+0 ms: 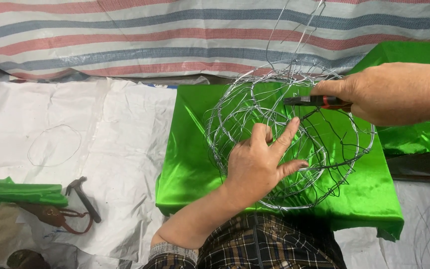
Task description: Assembling a spherical wire frame by twisting and cutting wire segments with pliers.
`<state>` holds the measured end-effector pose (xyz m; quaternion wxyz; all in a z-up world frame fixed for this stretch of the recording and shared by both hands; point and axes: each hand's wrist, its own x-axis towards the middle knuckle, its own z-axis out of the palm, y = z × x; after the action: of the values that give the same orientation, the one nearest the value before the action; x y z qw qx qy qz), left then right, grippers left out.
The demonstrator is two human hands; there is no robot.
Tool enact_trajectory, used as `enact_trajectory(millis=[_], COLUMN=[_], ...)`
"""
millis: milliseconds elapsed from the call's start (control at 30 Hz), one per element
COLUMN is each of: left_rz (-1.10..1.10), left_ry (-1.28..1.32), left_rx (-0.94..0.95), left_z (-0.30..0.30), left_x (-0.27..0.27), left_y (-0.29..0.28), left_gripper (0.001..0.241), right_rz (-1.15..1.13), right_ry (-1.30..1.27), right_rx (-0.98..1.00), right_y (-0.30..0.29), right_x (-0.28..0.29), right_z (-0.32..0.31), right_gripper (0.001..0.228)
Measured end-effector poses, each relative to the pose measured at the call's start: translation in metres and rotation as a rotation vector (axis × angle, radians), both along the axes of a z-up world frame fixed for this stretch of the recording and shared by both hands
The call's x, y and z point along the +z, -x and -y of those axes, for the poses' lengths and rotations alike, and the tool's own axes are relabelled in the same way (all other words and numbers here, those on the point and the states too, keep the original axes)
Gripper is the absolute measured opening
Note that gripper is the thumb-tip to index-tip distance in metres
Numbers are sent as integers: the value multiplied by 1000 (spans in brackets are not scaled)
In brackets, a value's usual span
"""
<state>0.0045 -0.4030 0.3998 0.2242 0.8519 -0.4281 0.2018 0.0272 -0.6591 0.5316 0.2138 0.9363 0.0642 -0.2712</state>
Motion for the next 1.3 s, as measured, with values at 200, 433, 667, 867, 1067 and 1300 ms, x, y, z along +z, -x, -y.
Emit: enact_trajectory(millis=[200,433,667,867,1067,1300], left_rz=[-25,21,24,40,42,33], left_ry=[14,27,42,41,33,-35], left_rx=[-14,4,7,16,15,14], left_z=[-2,0,-1,0,1,2], left_x=[3,0,-4,-7,-7,-13], left_y=[2,5,7,7,5,4], left_gripper=[81,81,81,81,83,86], right_rz=[546,764,898,826,521,180], right_ry=[269,409,432,337,243,212], right_rx=[521,696,837,766,532,283], right_y=[35,45,48,48,38,20], right_x=[-2,-2,-3,-13,-15,-11], right_z=[-18,-19,-21,-10,-6,2], right_gripper=[56,54,48,50,72,79])
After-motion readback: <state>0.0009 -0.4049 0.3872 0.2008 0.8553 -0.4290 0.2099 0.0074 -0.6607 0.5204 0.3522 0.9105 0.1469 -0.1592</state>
